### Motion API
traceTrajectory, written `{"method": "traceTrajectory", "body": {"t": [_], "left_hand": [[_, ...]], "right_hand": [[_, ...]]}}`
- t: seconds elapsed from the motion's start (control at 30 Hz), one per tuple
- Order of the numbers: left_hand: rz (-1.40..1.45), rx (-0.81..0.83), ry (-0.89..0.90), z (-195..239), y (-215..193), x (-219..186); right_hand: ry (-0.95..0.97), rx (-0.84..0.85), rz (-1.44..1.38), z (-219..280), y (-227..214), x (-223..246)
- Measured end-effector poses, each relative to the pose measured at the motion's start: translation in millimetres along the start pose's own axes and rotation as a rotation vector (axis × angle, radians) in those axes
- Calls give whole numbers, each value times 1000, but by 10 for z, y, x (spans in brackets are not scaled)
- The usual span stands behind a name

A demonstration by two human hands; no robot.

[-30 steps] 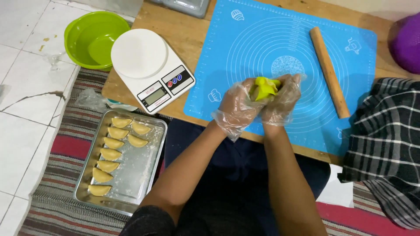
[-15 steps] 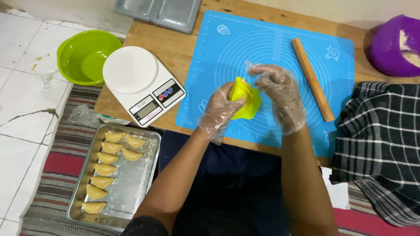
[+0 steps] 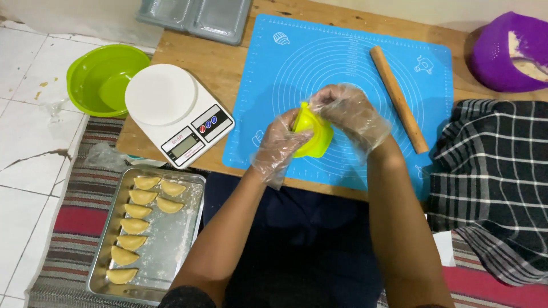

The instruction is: Rolling out small dough balls with a rolling pin and using a mold to fill and shape pastries.

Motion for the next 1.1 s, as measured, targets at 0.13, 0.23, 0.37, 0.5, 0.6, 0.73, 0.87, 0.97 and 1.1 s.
{"method": "traceTrajectory", "body": {"t": [0.13, 0.23, 0.37, 0.5, 0.6, 0.73, 0.87, 0.97, 1.1], "left_hand": [[-5, 20, 6, 39, 76, -81], [3, 25, 13, 27, 47, -43], [-11, 31, 18, 43, 28, -22], [-7, 46, 15, 35, 27, -41], [1, 39, -8, 22, 30, -27], [30, 23, 16, 11, 36, -10], [34, 13, 0, -34, 19, 37], [20, 2, -12, 19, 57, -29], [-4, 4, -1, 3, 52, 3]], "right_hand": [[-72, 75, -95, 92, 0, 176], [-84, 88, -155, 61, -1, 113], [-70, 76, -190, -63, 49, -126], [-62, 141, -316, -43, 59, -89], [25, 61, -219, 23, 40, 33], [67, 83, -216, -42, 17, -112], [78, 83, -237, -8, 40, -135], [142, 111, -196, 22, 24, -38], [159, 91, -145, 22, -17, -150]]}}
Point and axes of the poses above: each hand's wrist, its own z-axis away from the middle knuckle, its own y-axis out of the palm, x = y × z, the point moved 5 cm from there along -z, towards the middle knuckle, and after that the axes turned 7 degrees about z, right-handed, at the moved point
